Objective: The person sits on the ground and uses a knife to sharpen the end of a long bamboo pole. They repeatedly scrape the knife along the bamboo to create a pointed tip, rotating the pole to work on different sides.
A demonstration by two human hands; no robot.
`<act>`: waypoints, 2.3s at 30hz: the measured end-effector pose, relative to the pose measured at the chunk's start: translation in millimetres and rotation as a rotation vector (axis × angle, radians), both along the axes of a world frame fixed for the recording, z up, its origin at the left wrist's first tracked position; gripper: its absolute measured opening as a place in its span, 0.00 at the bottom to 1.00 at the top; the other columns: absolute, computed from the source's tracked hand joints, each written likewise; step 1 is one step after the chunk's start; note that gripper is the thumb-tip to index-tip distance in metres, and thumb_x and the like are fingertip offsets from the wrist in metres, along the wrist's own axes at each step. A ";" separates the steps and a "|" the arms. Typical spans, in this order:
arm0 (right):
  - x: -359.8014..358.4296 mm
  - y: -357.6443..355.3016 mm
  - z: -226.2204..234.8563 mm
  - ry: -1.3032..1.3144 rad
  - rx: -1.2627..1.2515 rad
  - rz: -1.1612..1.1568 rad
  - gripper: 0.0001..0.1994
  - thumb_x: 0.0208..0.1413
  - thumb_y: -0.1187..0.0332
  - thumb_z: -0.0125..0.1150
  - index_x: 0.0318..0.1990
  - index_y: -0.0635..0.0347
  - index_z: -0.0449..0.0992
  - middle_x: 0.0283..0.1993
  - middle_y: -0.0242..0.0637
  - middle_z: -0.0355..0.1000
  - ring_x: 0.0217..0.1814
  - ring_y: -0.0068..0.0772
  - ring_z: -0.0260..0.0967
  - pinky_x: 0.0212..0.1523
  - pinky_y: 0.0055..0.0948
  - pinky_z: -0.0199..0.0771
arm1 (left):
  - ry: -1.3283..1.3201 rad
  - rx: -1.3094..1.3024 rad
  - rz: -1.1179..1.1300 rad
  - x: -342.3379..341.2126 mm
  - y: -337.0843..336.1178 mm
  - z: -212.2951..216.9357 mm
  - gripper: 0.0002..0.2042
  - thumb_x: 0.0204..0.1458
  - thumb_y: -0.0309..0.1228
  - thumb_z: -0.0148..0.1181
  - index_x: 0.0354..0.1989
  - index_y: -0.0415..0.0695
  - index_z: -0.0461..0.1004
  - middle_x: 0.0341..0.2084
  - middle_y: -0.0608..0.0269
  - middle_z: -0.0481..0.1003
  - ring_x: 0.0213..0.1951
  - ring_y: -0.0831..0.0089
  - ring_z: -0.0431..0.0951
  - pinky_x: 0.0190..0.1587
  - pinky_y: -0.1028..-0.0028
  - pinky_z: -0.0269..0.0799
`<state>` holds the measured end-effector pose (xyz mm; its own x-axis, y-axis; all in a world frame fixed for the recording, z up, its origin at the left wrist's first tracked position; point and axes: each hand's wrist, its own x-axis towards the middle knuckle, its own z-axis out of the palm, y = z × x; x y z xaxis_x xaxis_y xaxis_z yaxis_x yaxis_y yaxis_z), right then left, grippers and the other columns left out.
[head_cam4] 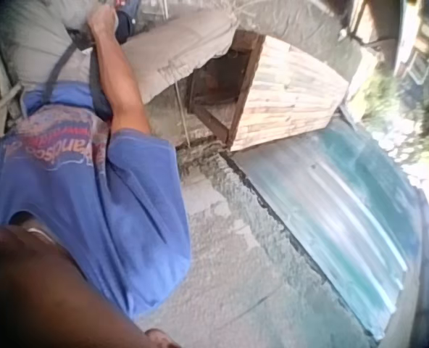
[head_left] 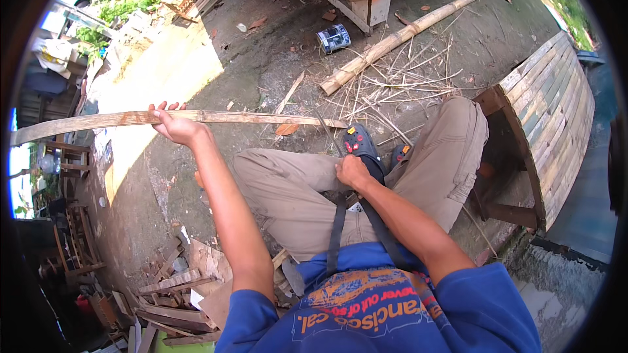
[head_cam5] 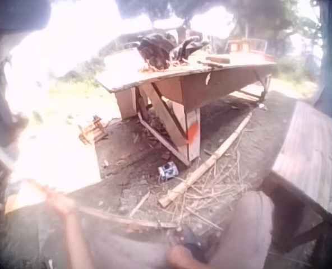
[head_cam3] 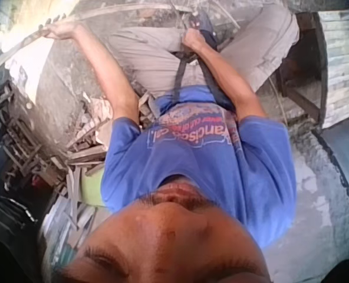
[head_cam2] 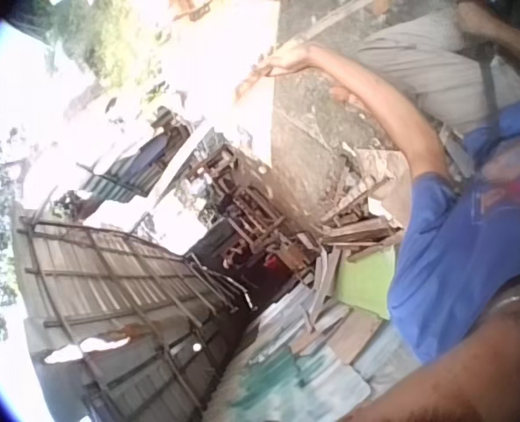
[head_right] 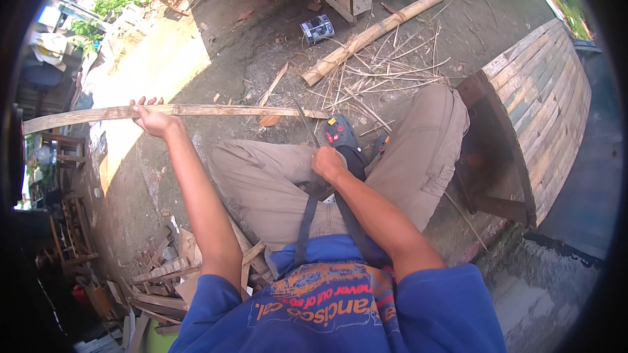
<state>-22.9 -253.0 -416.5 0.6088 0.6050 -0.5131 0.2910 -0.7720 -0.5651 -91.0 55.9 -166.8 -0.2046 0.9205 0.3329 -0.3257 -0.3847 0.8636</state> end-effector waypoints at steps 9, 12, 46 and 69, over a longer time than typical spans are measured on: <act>17.7 -7.5 -19.2 -0.002 -0.139 0.051 0.18 0.56 0.63 0.53 0.46 0.68 0.80 0.51 0.58 0.75 0.55 0.56 0.74 0.55 0.45 0.76 | -0.075 0.054 -0.111 8.6 -0.6 -0.2 0.16 0.69 0.40 0.43 0.56 0.42 0.64 0.34 0.67 0.65 0.34 0.77 0.65 0.37 0.71 0.67; 10.0 -6.6 -8.5 -0.046 -0.079 0.065 0.18 0.56 0.63 0.53 0.45 0.68 0.80 0.50 0.59 0.75 0.54 0.56 0.75 0.54 0.45 0.76 | -0.100 0.064 -0.145 3.8 -0.6 -0.3 0.16 0.69 0.40 0.42 0.57 0.43 0.63 0.34 0.67 0.65 0.34 0.77 0.65 0.37 0.72 0.67; 5.5 0.5 15.0 0.023 0.000 0.059 0.22 0.59 0.53 0.54 0.46 0.66 0.79 0.48 0.60 0.75 0.53 0.60 0.73 0.57 0.46 0.72 | -0.091 -0.038 -0.265 20.4 -13.1 -9.0 0.32 0.64 0.64 0.33 0.49 0.42 0.64 0.28 0.68 0.65 0.29 0.77 0.65 0.35 0.74 0.66; -41.3 -35.4 206.3 0.160 1.625 -0.308 0.14 0.65 0.60 0.55 0.39 0.59 0.59 0.26 0.36 0.62 0.22 0.28 0.60 0.27 0.31 0.68 | -0.056 -0.045 -0.226 23.6 -11.0 -10.1 0.33 0.64 0.63 0.31 0.50 0.41 0.63 0.28 0.68 0.65 0.29 0.77 0.65 0.35 0.74 0.66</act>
